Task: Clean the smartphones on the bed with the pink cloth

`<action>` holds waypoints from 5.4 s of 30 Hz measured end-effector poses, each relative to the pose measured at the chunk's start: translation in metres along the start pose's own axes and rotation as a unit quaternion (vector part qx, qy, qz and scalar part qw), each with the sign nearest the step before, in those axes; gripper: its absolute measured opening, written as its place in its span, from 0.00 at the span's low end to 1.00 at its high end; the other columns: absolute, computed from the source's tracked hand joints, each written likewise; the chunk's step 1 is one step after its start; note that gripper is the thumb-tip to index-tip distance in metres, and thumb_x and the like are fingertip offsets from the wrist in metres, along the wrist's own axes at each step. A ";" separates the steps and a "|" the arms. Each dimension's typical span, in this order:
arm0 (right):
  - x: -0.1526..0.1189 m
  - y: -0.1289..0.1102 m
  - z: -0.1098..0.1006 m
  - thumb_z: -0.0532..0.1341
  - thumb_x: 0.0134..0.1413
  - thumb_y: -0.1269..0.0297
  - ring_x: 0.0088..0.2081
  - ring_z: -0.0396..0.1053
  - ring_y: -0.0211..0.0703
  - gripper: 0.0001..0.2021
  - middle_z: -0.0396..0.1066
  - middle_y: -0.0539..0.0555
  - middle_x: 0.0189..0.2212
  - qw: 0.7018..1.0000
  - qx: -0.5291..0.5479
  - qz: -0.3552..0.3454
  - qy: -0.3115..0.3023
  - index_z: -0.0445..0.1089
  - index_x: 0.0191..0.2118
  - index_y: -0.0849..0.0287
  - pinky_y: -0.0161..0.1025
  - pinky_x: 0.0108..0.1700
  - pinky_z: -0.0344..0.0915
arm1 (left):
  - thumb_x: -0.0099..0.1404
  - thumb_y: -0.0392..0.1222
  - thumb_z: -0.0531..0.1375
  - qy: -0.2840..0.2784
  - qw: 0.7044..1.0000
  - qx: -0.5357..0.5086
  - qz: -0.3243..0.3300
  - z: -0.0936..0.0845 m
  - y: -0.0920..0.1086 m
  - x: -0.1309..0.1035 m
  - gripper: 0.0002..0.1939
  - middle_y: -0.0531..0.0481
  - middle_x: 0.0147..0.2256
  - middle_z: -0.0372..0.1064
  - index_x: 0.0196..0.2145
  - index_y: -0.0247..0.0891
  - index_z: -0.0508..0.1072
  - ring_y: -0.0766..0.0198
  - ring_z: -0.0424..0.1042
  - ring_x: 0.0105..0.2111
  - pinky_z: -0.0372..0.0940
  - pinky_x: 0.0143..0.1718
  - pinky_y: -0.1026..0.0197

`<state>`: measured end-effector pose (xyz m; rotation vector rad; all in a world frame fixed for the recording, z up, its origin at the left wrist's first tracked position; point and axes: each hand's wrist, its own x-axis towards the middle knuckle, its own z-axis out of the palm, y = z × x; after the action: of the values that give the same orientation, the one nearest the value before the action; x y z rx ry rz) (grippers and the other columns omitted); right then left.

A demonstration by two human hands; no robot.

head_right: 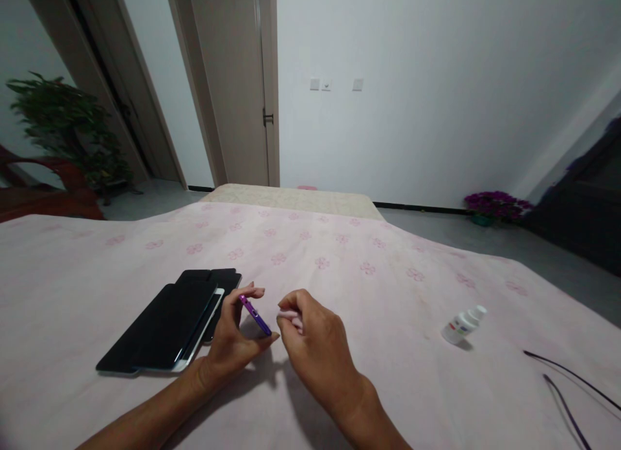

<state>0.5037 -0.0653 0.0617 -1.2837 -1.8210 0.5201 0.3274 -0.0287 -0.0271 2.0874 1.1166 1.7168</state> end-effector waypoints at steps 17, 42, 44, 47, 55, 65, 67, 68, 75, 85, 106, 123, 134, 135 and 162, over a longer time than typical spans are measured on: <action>0.008 0.048 0.047 0.61 0.50 0.65 0.30 0.69 0.38 0.13 0.73 0.52 0.32 0.942 0.265 0.204 -0.033 0.71 0.43 0.62 0.33 0.30 0.65 | 0.56 0.44 0.69 -0.008 0.966 -0.089 -0.243 -0.018 0.000 0.005 0.33 0.44 0.52 0.66 0.55 0.44 0.60 0.52 0.69 0.54 0.61 0.59 0.43; -0.010 0.053 0.058 0.60 0.56 0.65 0.33 0.71 0.42 0.09 0.75 0.53 0.31 0.970 0.196 0.131 -0.062 0.76 0.36 0.61 0.36 0.36 0.67 | 0.61 0.51 0.65 -0.050 0.876 -0.301 -0.373 -0.005 0.002 0.015 0.29 0.43 0.49 0.74 0.57 0.41 0.65 0.52 0.74 0.50 0.68 0.51 0.51; -0.008 0.060 0.057 0.60 0.54 0.62 0.26 0.68 0.38 0.09 0.72 0.51 0.24 0.944 0.248 0.187 -0.111 0.75 0.33 0.62 0.34 0.28 0.64 | 0.58 0.50 0.68 -0.055 0.853 -0.313 -0.414 -0.003 0.001 0.013 0.32 0.41 0.46 0.76 0.56 0.37 0.66 0.51 0.76 0.47 0.70 0.48 0.52; -0.004 0.072 0.048 0.62 0.51 0.59 0.16 0.57 0.33 0.10 0.62 0.45 0.15 0.909 0.267 0.252 -0.198 0.70 0.27 0.62 0.30 0.18 0.53 | 0.55 0.48 0.69 -0.064 0.840 -0.325 -0.430 0.001 -0.004 0.010 0.30 0.40 0.43 0.77 0.53 0.33 0.70 0.50 0.77 0.43 0.71 0.46 0.52; 0.011 0.090 0.021 0.61 0.53 0.60 0.29 0.71 0.40 0.14 0.74 0.54 0.30 0.943 0.259 0.205 -0.046 0.75 0.42 0.63 0.35 0.29 0.67 | 0.51 0.42 0.71 -0.099 0.811 -0.368 -0.443 0.013 -0.011 0.019 0.29 0.41 0.42 0.78 0.50 0.32 0.72 0.50 0.77 0.44 0.69 0.49 0.50; 0.057 0.107 0.061 0.65 0.49 0.56 0.34 0.72 0.44 0.27 0.76 0.58 0.37 0.943 0.274 0.187 0.031 0.69 0.53 0.66 0.38 0.34 0.68 | 0.57 0.35 0.63 -0.145 0.892 -0.243 -0.352 0.024 -0.028 0.019 0.24 0.42 0.44 0.76 0.53 0.36 0.72 0.50 0.75 0.47 0.67 0.50 0.49; 0.060 0.111 0.067 0.62 0.51 0.57 0.36 0.72 0.45 0.23 0.75 0.58 0.39 0.950 0.260 0.171 0.015 0.71 0.51 0.64 0.39 0.36 0.69 | 0.58 0.34 0.61 -0.161 0.916 -0.172 -0.324 0.019 -0.025 0.018 0.23 0.42 0.45 0.75 0.53 0.36 0.73 0.49 0.73 0.47 0.65 0.52 0.47; 0.060 0.114 0.068 0.61 0.51 0.59 0.40 0.72 0.46 0.21 0.74 0.59 0.43 0.959 0.238 0.153 -0.003 0.72 0.50 0.63 0.40 0.38 0.70 | 0.57 0.33 0.61 -0.169 0.925 -0.134 -0.313 0.016 -0.024 0.016 0.24 0.42 0.46 0.74 0.53 0.36 0.72 0.49 0.72 0.49 0.63 0.54 0.46; 0.052 0.122 0.059 0.59 0.51 0.75 0.51 0.66 0.45 0.24 0.67 0.57 0.47 0.998 0.001 0.007 -0.065 0.70 0.55 0.56 0.43 0.57 0.62 | 0.54 0.30 0.59 -0.266 0.933 -0.042 -0.238 -0.002 -0.020 -0.002 0.33 0.40 0.60 0.61 0.60 0.37 0.68 0.50 0.62 0.60 0.55 0.63 0.49; 0.065 0.102 0.061 0.57 0.60 0.73 0.48 0.67 0.46 0.15 0.68 0.59 0.45 0.984 -0.156 0.039 -0.078 0.72 0.51 0.60 0.40 0.53 0.62 | 0.53 0.27 0.62 -0.303 0.940 0.069 -0.137 -0.007 -0.022 -0.003 0.32 0.41 0.61 0.61 0.56 0.40 0.71 0.48 0.60 0.61 0.57 0.63 0.44; 0.058 0.093 0.073 0.59 0.62 0.69 0.45 0.66 0.47 0.09 0.71 0.55 0.41 0.968 -0.245 -0.035 -0.040 0.74 0.45 0.54 0.42 0.49 0.62 | 0.60 0.34 0.66 -0.394 0.893 0.213 -0.038 -0.013 -0.014 0.009 0.31 0.42 0.64 0.58 0.60 0.45 0.67 0.48 0.57 0.63 0.55 0.63 0.44; 0.061 0.112 0.066 0.55 0.64 0.69 0.49 0.67 0.48 0.10 0.74 0.56 0.47 0.980 -0.197 -0.009 -0.017 0.71 0.47 0.57 0.42 0.52 0.60 | 0.61 0.32 0.64 -0.349 0.916 0.198 -0.011 -0.006 -0.013 -0.007 0.28 0.43 0.63 0.59 0.58 0.47 0.68 0.47 0.58 0.62 0.56 0.62 0.39; 0.057 0.113 0.046 0.58 0.62 0.68 0.43 0.66 0.46 0.07 0.74 0.55 0.40 0.970 -0.237 0.005 -0.048 0.73 0.42 0.58 0.40 0.47 0.58 | 0.58 0.38 0.68 -0.346 0.913 0.216 -0.016 -0.002 0.005 -0.015 0.27 0.43 0.58 0.66 0.55 0.44 0.69 0.47 0.65 0.56 0.60 0.58 0.41; 0.057 0.112 0.046 0.58 0.62 0.68 0.44 0.65 0.46 0.07 0.74 0.55 0.40 0.969 -0.245 0.005 -0.045 0.73 0.41 0.58 0.40 0.47 0.58 | 0.58 0.38 0.69 -0.349 0.911 0.221 -0.014 -0.001 0.006 -0.016 0.28 0.42 0.57 0.66 0.55 0.44 0.69 0.46 0.65 0.56 0.60 0.58 0.41; 0.048 0.098 0.059 0.59 0.63 0.66 0.43 0.63 0.46 0.06 0.69 0.54 0.39 0.963 -0.253 -0.063 -0.063 0.73 0.42 0.54 0.40 0.47 0.58 | 0.60 0.40 0.66 -0.383 0.892 0.240 -0.020 0.005 0.006 -0.012 0.31 0.43 0.60 0.63 0.60 0.48 0.66 0.45 0.63 0.58 0.60 0.59 0.41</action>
<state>0.5050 0.0239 -0.0246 -1.4750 -2.2162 0.0615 0.3338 -0.0394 -0.0346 2.6102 1.3470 0.4631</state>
